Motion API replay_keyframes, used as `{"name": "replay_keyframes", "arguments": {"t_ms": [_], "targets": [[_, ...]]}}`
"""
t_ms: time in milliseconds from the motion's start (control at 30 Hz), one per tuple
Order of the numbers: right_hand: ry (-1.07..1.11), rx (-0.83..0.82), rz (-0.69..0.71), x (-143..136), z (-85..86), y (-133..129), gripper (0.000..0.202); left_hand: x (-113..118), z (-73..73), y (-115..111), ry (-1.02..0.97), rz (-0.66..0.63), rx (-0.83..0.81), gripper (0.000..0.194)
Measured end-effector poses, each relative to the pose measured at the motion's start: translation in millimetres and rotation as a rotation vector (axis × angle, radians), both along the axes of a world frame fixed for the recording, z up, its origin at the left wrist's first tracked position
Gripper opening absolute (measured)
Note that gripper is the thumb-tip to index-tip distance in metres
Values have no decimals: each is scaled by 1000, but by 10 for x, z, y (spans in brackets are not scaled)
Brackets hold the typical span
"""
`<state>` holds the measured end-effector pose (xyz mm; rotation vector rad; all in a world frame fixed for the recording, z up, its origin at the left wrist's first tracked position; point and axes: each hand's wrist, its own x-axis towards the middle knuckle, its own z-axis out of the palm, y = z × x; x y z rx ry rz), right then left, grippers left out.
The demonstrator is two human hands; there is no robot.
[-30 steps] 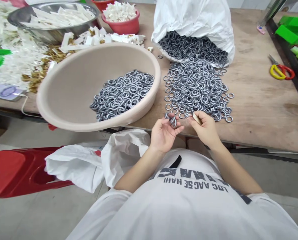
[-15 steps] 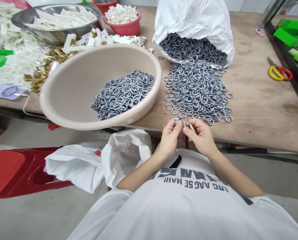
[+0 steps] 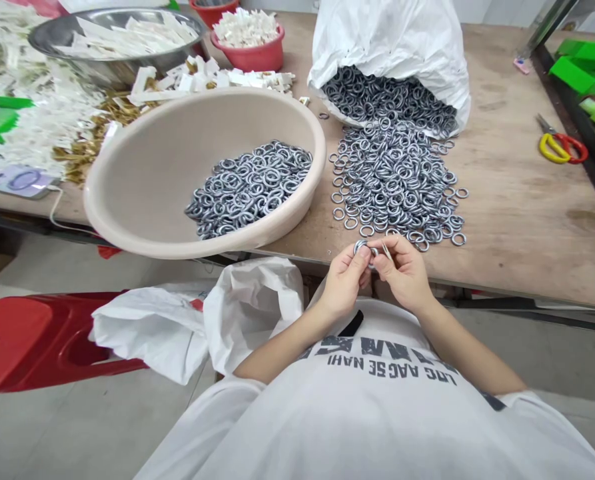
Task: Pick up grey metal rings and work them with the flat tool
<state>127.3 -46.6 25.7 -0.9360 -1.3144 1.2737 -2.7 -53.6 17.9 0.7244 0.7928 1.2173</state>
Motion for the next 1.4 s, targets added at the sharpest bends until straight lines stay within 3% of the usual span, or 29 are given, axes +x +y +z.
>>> {"name": "replay_keyframes", "arguments": {"t_ms": [167, 367, 467, 833, 1333, 1400], "targets": [[-73, 20, -44, 43, -17, -1, 29, -5, 62, 9, -93, -79, -114, 37], [-503, 259, -104, 103, -59, -66, 20, -10, 61, 38, -165, -39, -188, 39], [-595, 320, -117, 102, -55, -82, 18, -6, 42, 39, -170, -37, -206, 41], [-642, 376, -111, 84, 5, -103, 17, -24, 62, 30, -145, -47, -212, 37], [-646, 258, -92, 63, -52, -75, 21, -96, -38, 65, -155, -72, -215, 40], [-617, 230, -145, 114, -74, -9, 23, -110, -19, 21, -146, -110, -189, 40]]}}
